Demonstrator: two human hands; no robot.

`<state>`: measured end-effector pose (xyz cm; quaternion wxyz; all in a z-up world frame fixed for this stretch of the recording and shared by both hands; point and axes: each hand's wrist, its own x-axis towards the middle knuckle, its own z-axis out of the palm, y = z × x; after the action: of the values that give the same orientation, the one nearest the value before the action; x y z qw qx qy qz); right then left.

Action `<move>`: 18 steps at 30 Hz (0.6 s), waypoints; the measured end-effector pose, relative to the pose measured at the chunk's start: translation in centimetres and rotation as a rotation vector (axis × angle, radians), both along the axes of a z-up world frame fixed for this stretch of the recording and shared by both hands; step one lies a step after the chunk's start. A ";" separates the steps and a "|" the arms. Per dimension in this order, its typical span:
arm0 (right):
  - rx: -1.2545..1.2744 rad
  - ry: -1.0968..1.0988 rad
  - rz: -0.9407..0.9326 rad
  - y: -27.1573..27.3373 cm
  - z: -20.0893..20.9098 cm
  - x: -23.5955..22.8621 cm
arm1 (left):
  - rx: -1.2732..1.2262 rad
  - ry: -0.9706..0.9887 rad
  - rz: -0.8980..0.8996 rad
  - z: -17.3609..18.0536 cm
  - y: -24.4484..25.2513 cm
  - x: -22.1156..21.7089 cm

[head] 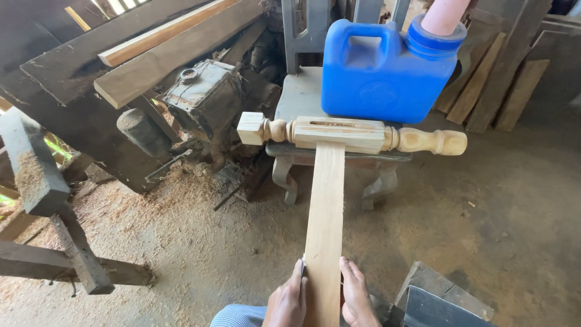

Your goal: Sanding a wooden furniture frame component with sandpaper in a workshop environment.

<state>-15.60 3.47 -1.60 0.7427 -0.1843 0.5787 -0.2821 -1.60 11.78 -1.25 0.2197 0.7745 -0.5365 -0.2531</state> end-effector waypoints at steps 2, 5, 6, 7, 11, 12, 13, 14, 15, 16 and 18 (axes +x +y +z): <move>-0.012 -0.071 -0.079 0.1 1.2 0.3 | -0.031 -0.004 -0.066 0.8 -1.9 0.2; -0.122 0.000 -0.029 -0.2 -4.2 -0.3 | -0.129 0.044 0.011 3.9 -10.5 1.0; -0.122 0.003 -0.032 -0.2 -4.2 -0.3 | -0.128 0.048 0.007 2.4 -14.0 2.2; -0.114 0.000 -0.041 -0.2 -4.2 -0.2 | -0.217 0.033 0.012 0.9 -17.4 3.5; -0.086 -0.021 -0.127 -0.6 -5.5 0.1 | -0.495 0.092 -0.011 -6.3 -32.2 9.1; -0.090 -0.017 -0.132 -0.9 -5.2 0.2 | -0.498 0.097 -0.015 -5.5 -34.1 9.6; -0.070 0.008 -0.106 -0.9 -4.8 0.2 | -0.343 0.114 0.080 -4.9 -35.7 10.1; -0.050 0.033 -0.079 -0.9 -4.5 0.2 | -0.186 0.129 0.174 -4.2 -37.2 10.5; -0.043 0.032 -0.080 -0.8 -4.1 0.1 | -0.179 0.127 0.173 -3.1 -36.0 9.4; -0.054 0.066 -0.053 -0.6 -3.7 -0.1 | -0.193 0.087 0.155 -1.9 -34.8 8.2; -0.074 0.084 -0.023 -0.7 -4.2 0.0 | -0.217 0.033 0.140 -1.3 -31.7 7.2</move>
<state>-15.56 2.72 -5.75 0.7070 -0.2169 0.6007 -0.3039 5.58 -19.89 -2.57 0.3282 0.7774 -0.5018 -0.1901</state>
